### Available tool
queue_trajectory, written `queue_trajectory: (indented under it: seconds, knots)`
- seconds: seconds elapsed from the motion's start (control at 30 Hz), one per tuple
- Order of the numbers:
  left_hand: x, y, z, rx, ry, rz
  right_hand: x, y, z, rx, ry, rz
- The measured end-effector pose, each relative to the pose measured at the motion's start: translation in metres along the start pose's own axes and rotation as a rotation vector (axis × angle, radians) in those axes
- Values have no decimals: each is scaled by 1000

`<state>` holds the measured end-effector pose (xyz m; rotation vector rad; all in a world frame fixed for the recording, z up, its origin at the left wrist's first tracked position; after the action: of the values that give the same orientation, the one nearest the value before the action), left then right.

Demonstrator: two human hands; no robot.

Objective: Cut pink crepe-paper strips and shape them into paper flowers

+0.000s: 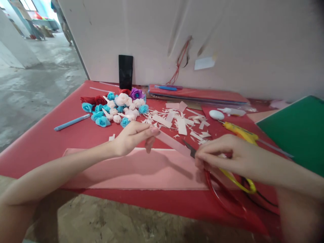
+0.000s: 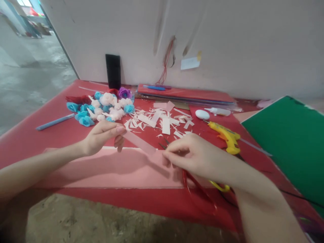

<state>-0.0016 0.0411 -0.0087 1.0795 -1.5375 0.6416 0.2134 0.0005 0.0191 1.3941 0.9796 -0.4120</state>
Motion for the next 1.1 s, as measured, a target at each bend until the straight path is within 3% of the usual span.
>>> queue_trajectory:
  seconds: [0.17, 0.37, 0.57, 0.7, 0.83, 0.93, 1.1]
  knots:
    - [0, -2, 1, -46, 23, 18, -9, -21, -9, 176, -148, -158]
    - [2, -10, 6, -103, -3, -123, -12, -53, -12, -28, -177, -390]
    - [1, -17, 11, -149, 125, -136, -2, -64, -10, -144, -300, -527]
    - [0, -17, 9, -157, 231, -76, -1, -66, -9, -215, -316, -614]
    - [-3, -7, 0, -80, 283, 118, -2, -60, -9, -283, -363, -697]
    - [-4, 1, -7, -23, 282, 220, -2, -50, -11, -267, -341, -676]
    - [-3, 4, -7, -53, 269, 297, -6, -35, -12, -209, -293, -619]
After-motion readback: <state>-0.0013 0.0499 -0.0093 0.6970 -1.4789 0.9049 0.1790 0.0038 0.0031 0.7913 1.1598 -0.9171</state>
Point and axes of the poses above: each hand's wrist, its own z-axis away from the middle knuckle, its own y-axis out of the back of the hand, x = y × z, the point moved 2 cm from there along -z, towards the middle knuckle, and after that the axes turned 13 degrees about x, right-handed, at the moved point
